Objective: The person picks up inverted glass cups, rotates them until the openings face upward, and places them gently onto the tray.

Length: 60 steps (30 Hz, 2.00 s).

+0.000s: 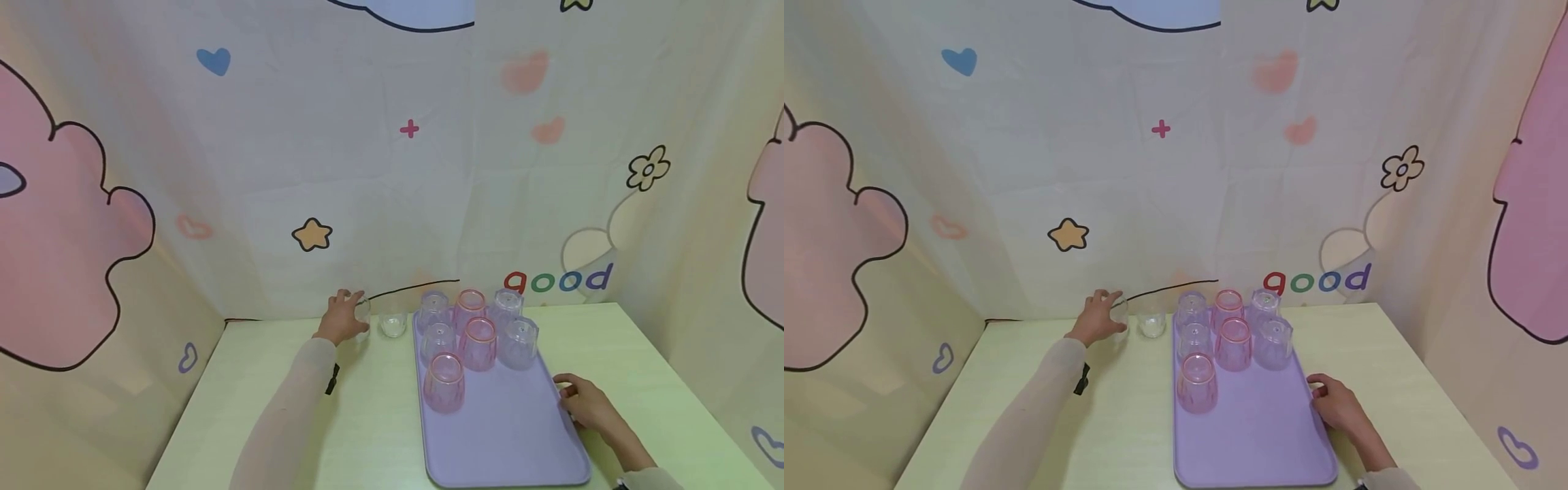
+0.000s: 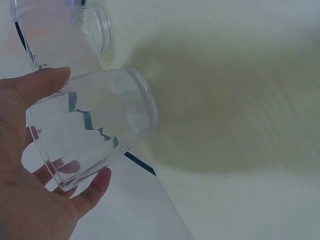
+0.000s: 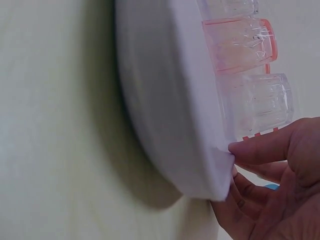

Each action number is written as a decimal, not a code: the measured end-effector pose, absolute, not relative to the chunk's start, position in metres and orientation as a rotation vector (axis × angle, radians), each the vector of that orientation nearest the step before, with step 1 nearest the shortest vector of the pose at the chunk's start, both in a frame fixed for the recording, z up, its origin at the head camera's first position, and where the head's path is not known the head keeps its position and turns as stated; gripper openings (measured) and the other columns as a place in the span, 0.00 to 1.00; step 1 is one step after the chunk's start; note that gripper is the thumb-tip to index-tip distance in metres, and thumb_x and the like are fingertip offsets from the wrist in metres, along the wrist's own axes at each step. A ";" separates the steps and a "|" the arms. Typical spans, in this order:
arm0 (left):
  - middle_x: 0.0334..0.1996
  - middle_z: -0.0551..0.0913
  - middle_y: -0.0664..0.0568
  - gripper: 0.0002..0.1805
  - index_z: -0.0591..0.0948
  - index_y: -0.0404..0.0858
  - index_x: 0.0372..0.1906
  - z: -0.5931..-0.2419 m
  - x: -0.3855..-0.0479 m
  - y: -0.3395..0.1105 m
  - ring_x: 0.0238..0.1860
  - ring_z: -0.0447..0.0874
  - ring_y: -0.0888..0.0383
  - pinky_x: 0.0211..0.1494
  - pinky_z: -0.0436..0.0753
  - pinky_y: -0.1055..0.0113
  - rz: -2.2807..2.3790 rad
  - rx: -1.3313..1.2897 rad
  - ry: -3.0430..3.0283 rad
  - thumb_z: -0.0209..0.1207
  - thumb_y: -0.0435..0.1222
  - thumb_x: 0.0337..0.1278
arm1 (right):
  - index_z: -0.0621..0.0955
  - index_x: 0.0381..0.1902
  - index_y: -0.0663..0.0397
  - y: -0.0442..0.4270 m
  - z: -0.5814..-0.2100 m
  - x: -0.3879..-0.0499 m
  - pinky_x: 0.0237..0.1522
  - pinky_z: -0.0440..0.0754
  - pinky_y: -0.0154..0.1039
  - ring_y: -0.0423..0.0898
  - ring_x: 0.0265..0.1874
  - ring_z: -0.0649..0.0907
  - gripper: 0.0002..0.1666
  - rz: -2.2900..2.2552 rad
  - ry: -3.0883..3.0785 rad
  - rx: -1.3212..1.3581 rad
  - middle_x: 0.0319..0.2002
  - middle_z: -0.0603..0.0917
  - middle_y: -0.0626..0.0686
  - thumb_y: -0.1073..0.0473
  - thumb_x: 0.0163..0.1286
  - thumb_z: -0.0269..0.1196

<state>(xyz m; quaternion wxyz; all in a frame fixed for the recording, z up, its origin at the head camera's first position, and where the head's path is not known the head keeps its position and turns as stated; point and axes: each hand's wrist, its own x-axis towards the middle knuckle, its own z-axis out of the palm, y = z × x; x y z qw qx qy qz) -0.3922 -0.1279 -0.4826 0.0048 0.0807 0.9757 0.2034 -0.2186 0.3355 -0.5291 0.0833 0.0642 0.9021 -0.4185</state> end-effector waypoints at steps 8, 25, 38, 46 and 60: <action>0.71 0.59 0.41 0.44 0.63 0.48 0.74 -0.481 -0.393 -0.131 0.68 0.62 0.39 0.53 0.82 0.47 0.582 0.255 3.042 0.70 0.41 0.50 | 0.68 0.63 0.68 0.333 -0.527 -0.217 0.23 0.79 0.40 0.47 0.29 0.76 0.26 -1.252 2.705 0.159 0.42 0.78 0.63 0.69 0.67 0.52; 0.70 0.61 0.41 0.44 0.64 0.48 0.73 -0.473 -0.386 -0.132 0.66 0.66 0.39 0.55 0.82 0.46 0.623 0.270 3.084 0.71 0.42 0.49 | 0.67 0.64 0.69 0.336 -0.528 -0.219 0.24 0.80 0.41 0.48 0.32 0.77 0.27 -1.247 2.701 0.147 0.42 0.77 0.63 0.70 0.66 0.53; 0.72 0.59 0.42 0.46 0.63 0.48 0.73 -0.476 -0.366 -0.144 0.67 0.64 0.40 0.54 0.81 0.44 0.826 0.270 3.092 0.71 0.44 0.49 | 0.67 0.63 0.70 0.334 -0.532 -0.218 0.23 0.78 0.40 0.47 0.28 0.75 0.27 -1.251 2.700 0.157 0.40 0.77 0.62 0.70 0.66 0.52; 0.71 0.59 0.40 0.45 0.64 0.47 0.72 -0.468 -0.354 -0.151 0.68 0.64 0.37 0.61 0.78 0.41 1.061 0.265 3.081 0.72 0.44 0.48 | 0.67 0.63 0.70 0.335 -0.531 -0.219 0.23 0.79 0.40 0.47 0.29 0.76 0.27 -1.258 2.707 0.149 0.41 0.77 0.63 0.70 0.65 0.52; 0.71 0.58 0.44 0.45 0.63 0.49 0.72 -0.461 -0.329 -0.155 0.70 0.64 0.41 0.65 0.73 0.40 1.435 0.244 2.941 0.71 0.46 0.49 | 0.67 0.63 0.70 0.333 -0.531 -0.221 0.23 0.79 0.40 0.47 0.29 0.76 0.27 -1.245 2.716 0.168 0.40 0.77 0.63 0.70 0.65 0.53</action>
